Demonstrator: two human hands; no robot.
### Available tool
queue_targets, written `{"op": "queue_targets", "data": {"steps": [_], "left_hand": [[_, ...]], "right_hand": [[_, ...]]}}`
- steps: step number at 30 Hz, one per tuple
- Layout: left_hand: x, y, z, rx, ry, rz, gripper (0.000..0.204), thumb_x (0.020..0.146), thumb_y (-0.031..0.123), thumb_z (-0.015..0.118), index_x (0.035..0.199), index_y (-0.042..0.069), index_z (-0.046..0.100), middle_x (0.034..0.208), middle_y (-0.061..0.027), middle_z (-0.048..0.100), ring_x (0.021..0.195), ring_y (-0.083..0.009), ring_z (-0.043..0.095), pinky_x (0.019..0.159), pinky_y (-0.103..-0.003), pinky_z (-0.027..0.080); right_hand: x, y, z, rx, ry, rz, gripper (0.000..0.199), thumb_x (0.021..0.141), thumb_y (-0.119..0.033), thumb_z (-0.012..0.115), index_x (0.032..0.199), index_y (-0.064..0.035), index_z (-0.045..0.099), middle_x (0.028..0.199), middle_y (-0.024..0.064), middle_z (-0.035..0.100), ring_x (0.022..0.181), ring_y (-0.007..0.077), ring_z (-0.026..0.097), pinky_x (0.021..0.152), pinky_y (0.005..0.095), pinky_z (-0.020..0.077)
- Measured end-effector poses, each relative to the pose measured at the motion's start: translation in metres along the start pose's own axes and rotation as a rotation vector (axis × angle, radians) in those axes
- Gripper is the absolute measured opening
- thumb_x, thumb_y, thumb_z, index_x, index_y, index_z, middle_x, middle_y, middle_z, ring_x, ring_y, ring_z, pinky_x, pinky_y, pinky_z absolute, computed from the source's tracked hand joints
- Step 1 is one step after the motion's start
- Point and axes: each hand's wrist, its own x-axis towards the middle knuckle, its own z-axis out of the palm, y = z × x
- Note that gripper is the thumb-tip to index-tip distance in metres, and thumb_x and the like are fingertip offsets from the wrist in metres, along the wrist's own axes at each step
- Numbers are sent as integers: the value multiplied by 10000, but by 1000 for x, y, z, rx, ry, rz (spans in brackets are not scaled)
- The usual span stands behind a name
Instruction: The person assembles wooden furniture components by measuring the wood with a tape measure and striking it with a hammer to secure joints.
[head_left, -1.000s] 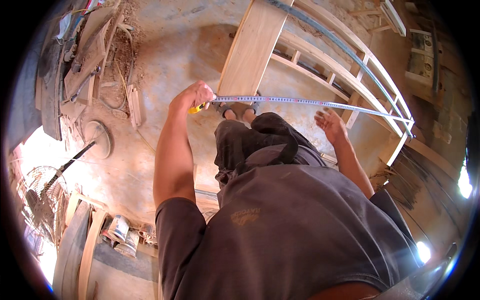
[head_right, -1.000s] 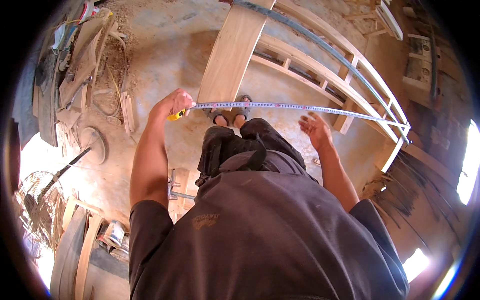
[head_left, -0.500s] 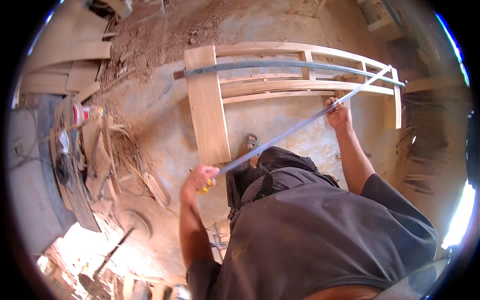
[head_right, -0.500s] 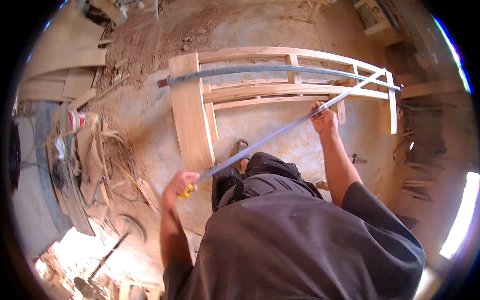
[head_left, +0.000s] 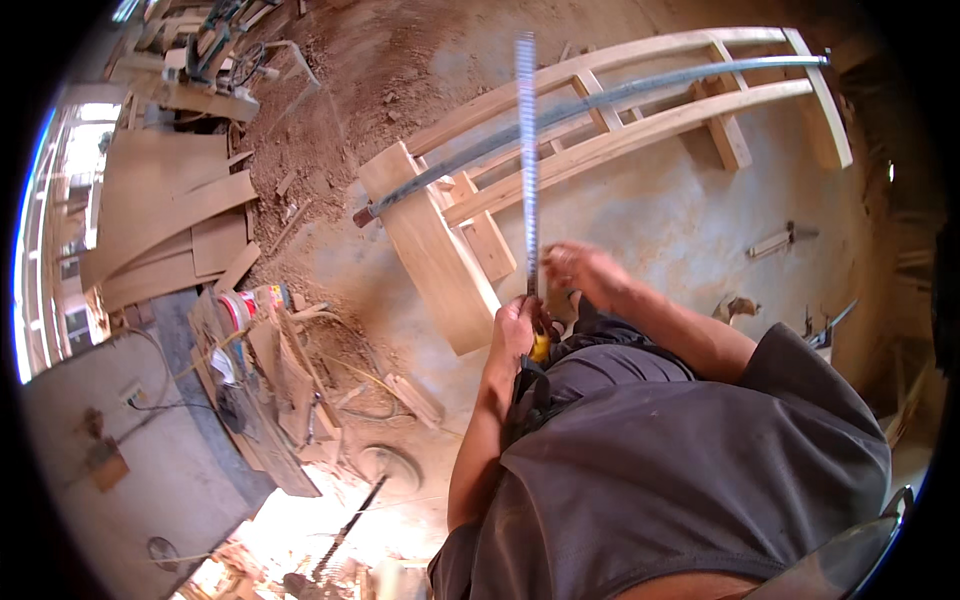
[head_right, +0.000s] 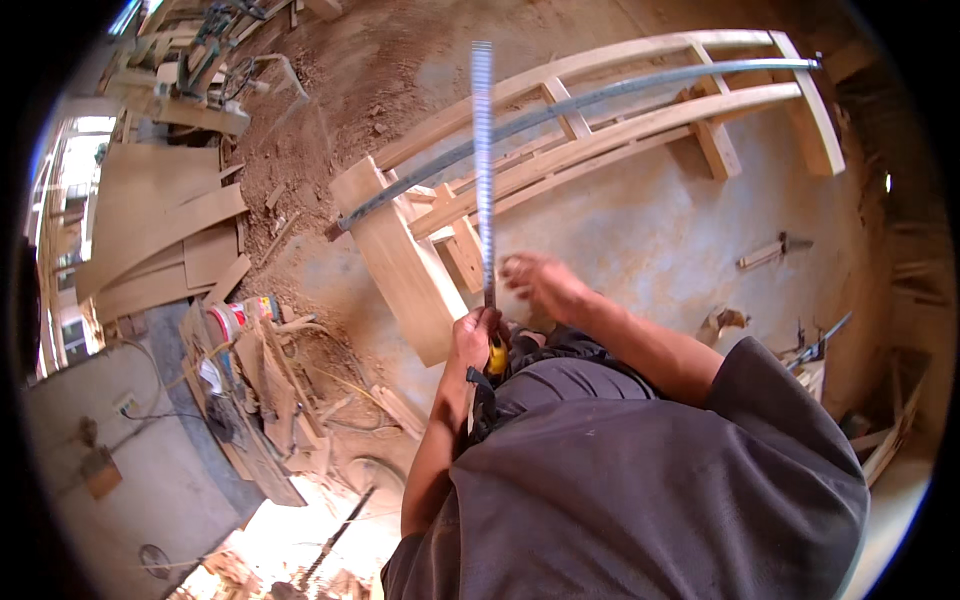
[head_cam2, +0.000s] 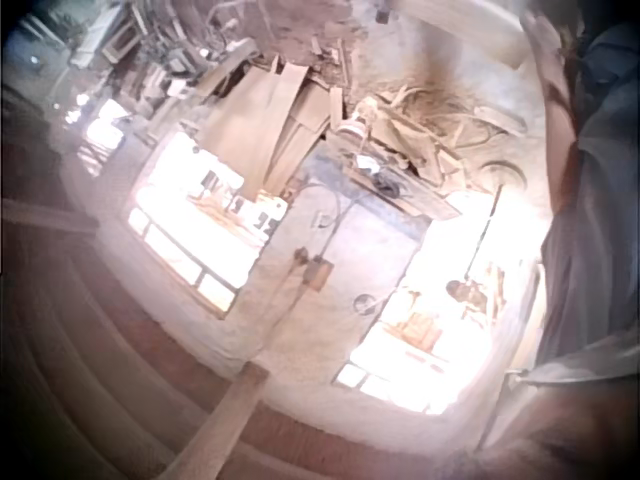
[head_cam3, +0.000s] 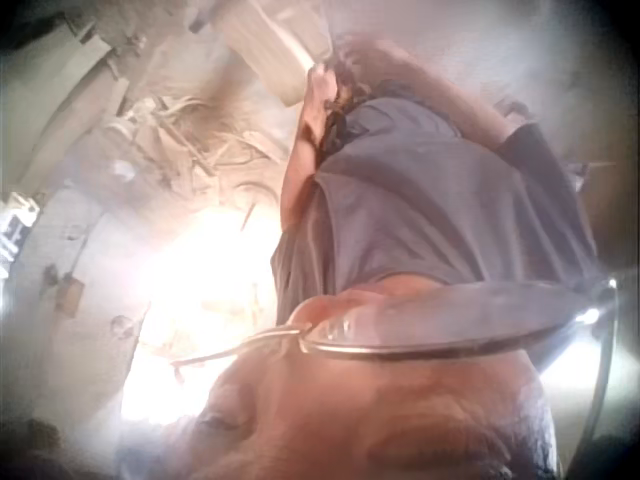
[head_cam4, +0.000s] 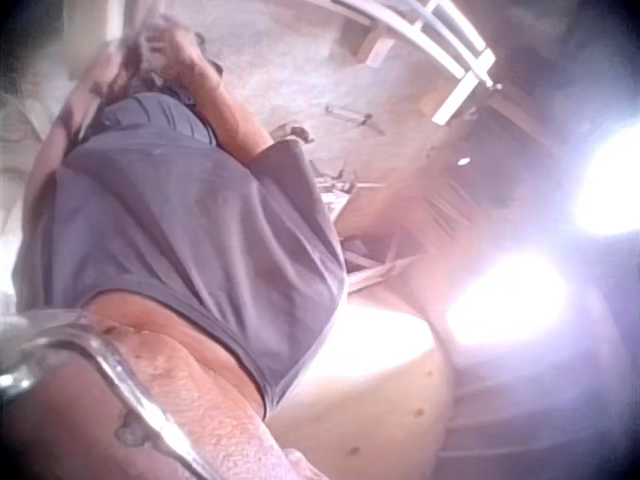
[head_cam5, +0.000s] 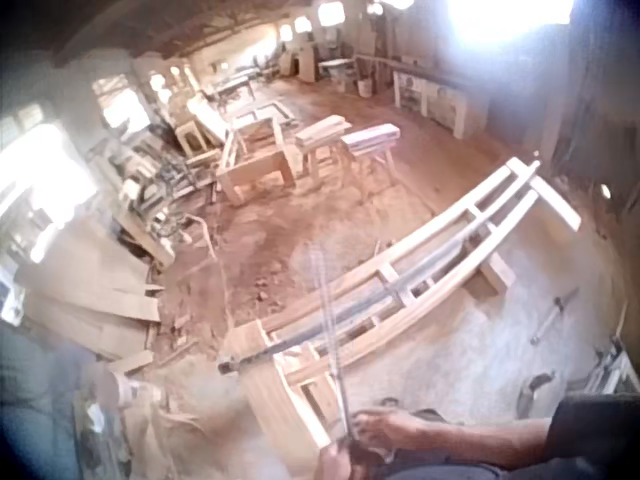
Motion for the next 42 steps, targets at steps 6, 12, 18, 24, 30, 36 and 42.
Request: {"op": "queue_targets", "data": {"steps": [6,12,18,24,30,36,42], "left_hand": [[22,-6,-4,-197,-48,-156,340,1052,288,475,1011,31,694,891,-78,707,751,-135,651,660,-278,516],[36,30,-40,819,-299,100,377,991,309,532,1048,-21,703,971,-179,715,926,-260,683,830,-357,529],[135,137,-201,664,64,436,268,970,196,567,1073,5,725,809,-47,659,791,-142,636,714,-300,511],[229,214,-235,780,2,597,208,947,101,623,1089,-18,718,971,-102,734,885,-154,671,796,-282,519],[282,246,-205,994,-334,626,232,940,47,623,1141,-39,699,1046,-101,732,921,-154,674,829,-284,524],[296,259,-185,1123,-509,543,298,920,-13,609,1208,-1,685,1047,-45,745,869,-87,647,781,-239,516],[301,260,-172,1327,-630,569,331,881,-38,612,1193,32,699,994,-37,762,866,-98,684,802,-251,527]], "right_hand": [[10,28,34,-183,-15,68,250,1018,-202,531,995,-3,681,806,31,664,720,131,606,687,281,494],[6,91,-31,-519,105,-118,266,984,-206,526,858,-8,650,769,44,595,689,131,549,643,295,454],[-36,187,-11,-475,450,-4,268,932,-194,536,750,-7,596,706,46,600,675,146,564,632,320,466],[-36,234,41,-425,567,50,262,911,-189,538,738,-2,599,671,55,600,662,167,588,623,339,473],[-26,262,61,-397,640,69,257,890,-188,525,723,-6,596,651,104,625,627,227,621,600,379,481],[4,224,71,-502,626,-61,255,892,-189,544,767,24,609,665,158,626,639,289,639,599,415,482],[9,210,70,-574,607,-50,263,896,-194,560,809,46,622,724,208,625,683,337,634,627,427,478]]}}
